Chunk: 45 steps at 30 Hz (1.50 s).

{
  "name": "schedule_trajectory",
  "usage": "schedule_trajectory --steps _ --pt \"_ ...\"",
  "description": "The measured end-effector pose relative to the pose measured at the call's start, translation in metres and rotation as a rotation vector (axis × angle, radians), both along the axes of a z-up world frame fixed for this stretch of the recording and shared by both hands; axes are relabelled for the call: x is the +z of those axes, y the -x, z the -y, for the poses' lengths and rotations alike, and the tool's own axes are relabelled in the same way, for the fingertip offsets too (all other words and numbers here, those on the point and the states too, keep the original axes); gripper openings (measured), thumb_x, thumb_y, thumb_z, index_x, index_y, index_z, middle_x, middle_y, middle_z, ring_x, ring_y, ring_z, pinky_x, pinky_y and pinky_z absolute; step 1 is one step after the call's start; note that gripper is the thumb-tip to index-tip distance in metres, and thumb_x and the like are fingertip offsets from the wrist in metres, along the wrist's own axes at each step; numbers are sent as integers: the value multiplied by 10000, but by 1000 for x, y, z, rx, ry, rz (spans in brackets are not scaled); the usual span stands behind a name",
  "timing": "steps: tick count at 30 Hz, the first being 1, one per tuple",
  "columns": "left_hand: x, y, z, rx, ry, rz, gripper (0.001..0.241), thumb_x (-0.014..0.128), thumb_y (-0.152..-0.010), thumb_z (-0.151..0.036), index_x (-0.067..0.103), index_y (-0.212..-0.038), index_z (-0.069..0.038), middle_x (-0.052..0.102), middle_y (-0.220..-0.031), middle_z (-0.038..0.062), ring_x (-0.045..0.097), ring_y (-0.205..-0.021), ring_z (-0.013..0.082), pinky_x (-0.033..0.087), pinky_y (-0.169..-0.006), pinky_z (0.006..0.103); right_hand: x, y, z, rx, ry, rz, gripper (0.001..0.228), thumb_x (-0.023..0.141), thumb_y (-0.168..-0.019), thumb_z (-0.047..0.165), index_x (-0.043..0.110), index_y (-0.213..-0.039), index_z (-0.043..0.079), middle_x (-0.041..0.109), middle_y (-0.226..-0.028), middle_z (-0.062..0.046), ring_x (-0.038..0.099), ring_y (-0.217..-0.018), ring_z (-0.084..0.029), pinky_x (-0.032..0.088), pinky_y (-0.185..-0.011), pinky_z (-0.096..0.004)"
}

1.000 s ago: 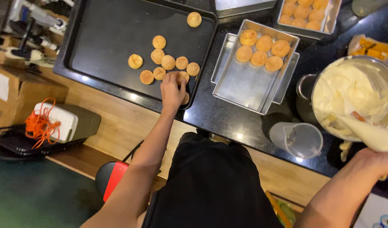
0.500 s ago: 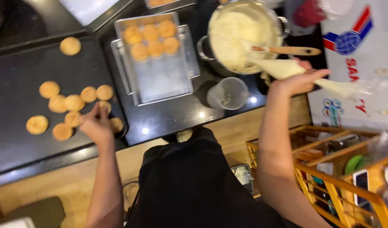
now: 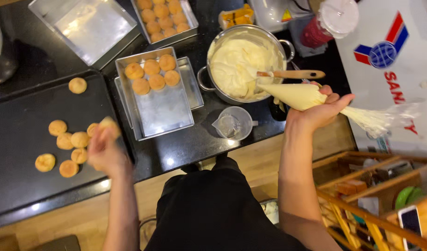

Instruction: The person fills small round pastries with a white cream using a piping bag. They pick up each pastry from a tray, squeeze the cream into the center, and place the filled pastry into a metal container. The person refills the piping bag from a large mixing bowl during the process.

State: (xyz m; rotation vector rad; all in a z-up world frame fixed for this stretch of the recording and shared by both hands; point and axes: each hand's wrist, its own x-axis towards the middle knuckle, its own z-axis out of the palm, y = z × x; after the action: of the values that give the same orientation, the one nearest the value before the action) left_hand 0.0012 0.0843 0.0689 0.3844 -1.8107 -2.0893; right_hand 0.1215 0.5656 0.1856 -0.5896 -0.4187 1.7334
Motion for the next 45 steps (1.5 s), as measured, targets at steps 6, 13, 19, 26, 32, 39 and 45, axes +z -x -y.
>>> schedule_trajectory --steps 6,13,19,26,32,39,45 --pt "86 -13 -155 -537 -611 250 438 621 -944 21 586 -1379 -11 678 -1279 81 668 -1112 163 547 -956 323 30 43 41 482 129 -147 551 391 -1010 566 443 -720 101 536 -695 -99 591 -735 -340 537 -831 -543" --pt "135 -22 -224 -734 -766 278 414 568 -1034 -67 537 -1443 -11 637 -1377 102 649 -1217 191 545 -1054 365 47 63 70 493 180 -114 555 394 -1072 550 408 -686 153 507 -705 -17 584 -804 -298 528 -874 -531" --pt "141 -23 -223 -768 -903 293 463 540 -1031 -67 499 -1484 19 617 -1413 128 620 -1259 209 526 -1081 385 53 66 63 495 21 -66 604 377 -1053 577 394 -643 134 472 -668 -37 593 -759 -320 535 -806 -488" --pt "128 -26 -222 -904 -776 203 582 554 -1011 38 396 -1570 1 562 -1475 124 568 -1320 181 469 -1120 321 53 74 54 544 -79 -34 602 414 -1075 565 322 -631 170 356 -610 -16 517 -655 -259 511 -644 -443" --pt "123 -25 -227 -890 -799 230 581 544 -1005 47 386 -1562 2 556 -1482 131 561 -1334 192 469 -1130 325 47 86 47 491 -78 41 597 452 -1074 529 281 -616 188 317 -583 0 459 -638 -204 475 -546 -398" --pt "123 -23 -230 -883 -779 250 557 526 -1012 39 388 -1551 18 544 -1484 154 544 -1358 216 443 -1174 355 41 89 43 490 -94 15 612 464 -1082 506 233 -606 199 283 -560 12 334 -547 -176 386 -499 -354" --pt "122 -22 -233 -894 -794 250 541 506 -1020 47 387 -1547 28 536 -1485 163 537 -1365 223 432 -1191 361 40 89 42 466 -78 19 617 470 -1079 486 225 -592 196 278 -542 7 324 -532 -178 383 -498 -355"
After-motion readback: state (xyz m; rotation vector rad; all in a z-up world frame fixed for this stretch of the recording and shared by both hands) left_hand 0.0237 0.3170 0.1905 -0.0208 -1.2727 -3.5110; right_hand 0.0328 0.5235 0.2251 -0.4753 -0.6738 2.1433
